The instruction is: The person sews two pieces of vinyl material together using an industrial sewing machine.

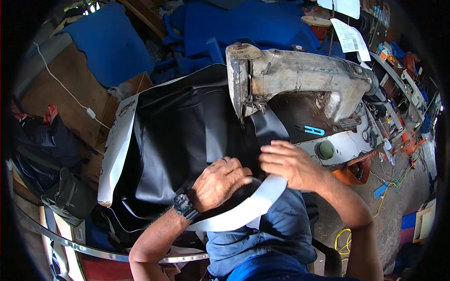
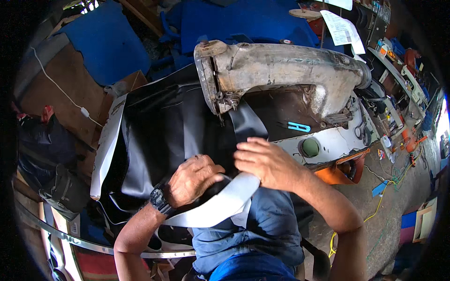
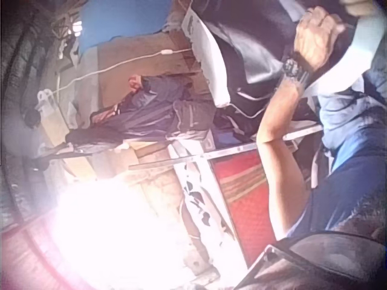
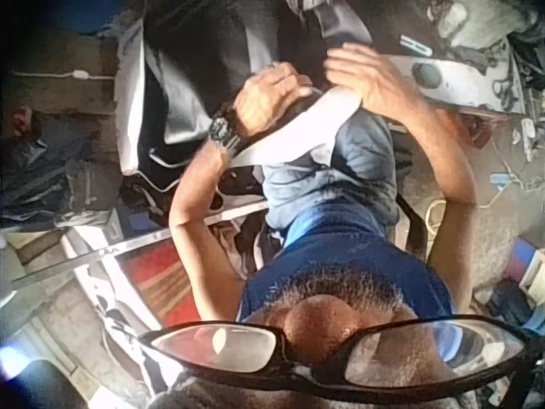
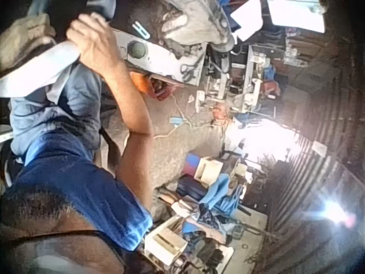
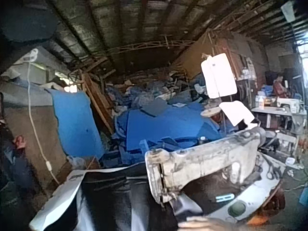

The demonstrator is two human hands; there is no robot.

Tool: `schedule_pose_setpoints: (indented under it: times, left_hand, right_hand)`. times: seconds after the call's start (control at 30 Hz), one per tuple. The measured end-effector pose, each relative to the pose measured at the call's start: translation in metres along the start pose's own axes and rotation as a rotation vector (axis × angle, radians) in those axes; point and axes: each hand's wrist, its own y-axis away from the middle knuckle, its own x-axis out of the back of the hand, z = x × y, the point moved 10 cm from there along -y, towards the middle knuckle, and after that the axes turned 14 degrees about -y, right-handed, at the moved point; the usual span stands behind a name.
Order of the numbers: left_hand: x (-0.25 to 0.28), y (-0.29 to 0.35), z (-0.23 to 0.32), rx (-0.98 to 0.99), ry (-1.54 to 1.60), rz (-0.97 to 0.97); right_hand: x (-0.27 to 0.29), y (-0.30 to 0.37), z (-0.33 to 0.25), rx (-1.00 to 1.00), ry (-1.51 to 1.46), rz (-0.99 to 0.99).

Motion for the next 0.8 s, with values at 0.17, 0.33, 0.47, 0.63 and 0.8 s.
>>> schedule_pose_setpoints:
  times: [0.17, 0.33, 0.47, 0.63, 0.8]
  left_hand:
    - [-0.018, 0.007, -0.008, 0.12, 0.144, -0.259]
    - [-0.022, 0.015, 0.004, -0.156, 0.029, -0.194]
    - [-0.027, 0.015, 0.0, -0.102, 0.149, -0.264]
    - [-0.025, 0.01, -0.005, -0.075, 0.186, -0.254]
    - [-0.019, 0.002, -0.009, -0.069, 0.143, -0.199]
  right_hand:
    - [-0.009, 0.014, -0.004, -0.044, -0.001, -0.032]
    - [-0.01, 0.012, -0.002, -0.053, 0.003, -0.089]
    - [-0.009, 0.015, 0.001, -0.052, -0.005, -0.129]
    - [-0.012, 0.014, 0.006, -0.066, -0.008, -0.137]
    - [-0.01, 0.011, 0.014, -0.075, -0.009, -0.131]
